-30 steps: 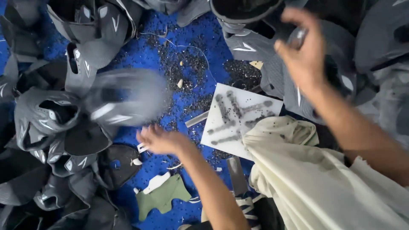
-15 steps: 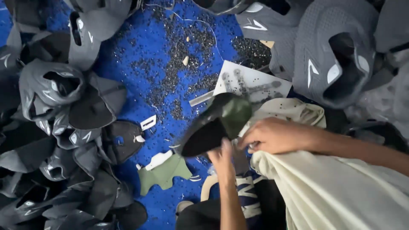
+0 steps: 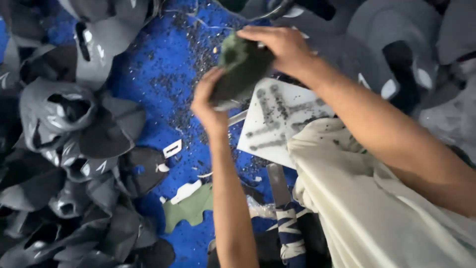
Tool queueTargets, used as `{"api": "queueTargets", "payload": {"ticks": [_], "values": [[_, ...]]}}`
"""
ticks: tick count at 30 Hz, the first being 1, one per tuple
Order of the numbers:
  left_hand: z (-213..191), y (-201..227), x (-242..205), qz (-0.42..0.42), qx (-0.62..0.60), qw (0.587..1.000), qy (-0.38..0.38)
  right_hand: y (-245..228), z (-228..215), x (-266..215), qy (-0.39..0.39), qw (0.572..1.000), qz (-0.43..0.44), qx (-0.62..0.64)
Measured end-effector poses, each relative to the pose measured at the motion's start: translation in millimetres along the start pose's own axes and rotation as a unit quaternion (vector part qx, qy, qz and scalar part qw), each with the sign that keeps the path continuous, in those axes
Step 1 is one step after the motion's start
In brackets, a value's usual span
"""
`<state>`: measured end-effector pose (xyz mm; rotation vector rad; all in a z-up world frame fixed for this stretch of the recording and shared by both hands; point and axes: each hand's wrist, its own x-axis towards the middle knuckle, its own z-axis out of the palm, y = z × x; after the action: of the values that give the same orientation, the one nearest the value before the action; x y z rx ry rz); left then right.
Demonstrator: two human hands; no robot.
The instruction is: Punching holes into shoe upper components using a metal punch rod and a hammer.
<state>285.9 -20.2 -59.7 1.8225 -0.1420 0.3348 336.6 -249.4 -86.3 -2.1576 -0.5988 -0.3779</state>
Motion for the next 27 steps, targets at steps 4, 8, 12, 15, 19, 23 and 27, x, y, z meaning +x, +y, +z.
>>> {"api": "queueTargets", "payload": {"ticks": [4,8,12,15,19,23,27], "values": [[6,-30,-84,-0.035,0.006,0.995,-0.098,11,0,-95,-0.121,0.98,0.032,-0.154],[-3,-6,-165,-0.02,0.227,0.952,-0.204,-51,-6,-166,-0.336,0.901,0.185,-0.203],[5,37,-162,0.011,0.354,0.875,-0.329,-40,5,-203,-0.194,0.966,0.107,-0.133],[15,33,-209,0.023,0.393,0.871,-0.295,-41,-14,-172,-0.27,0.941,0.179,-0.093],[23,37,-217,0.0,0.442,0.848,-0.293,20,-23,-151,-0.226,0.94,0.253,0.03],[-1,62,-236,-0.086,0.396,0.874,-0.267,20,-7,-118,-0.118,0.826,0.385,0.394],[-20,109,-305,-0.309,0.428,0.816,-0.233,-17,14,-96,-0.127,0.809,0.342,0.462]]}}
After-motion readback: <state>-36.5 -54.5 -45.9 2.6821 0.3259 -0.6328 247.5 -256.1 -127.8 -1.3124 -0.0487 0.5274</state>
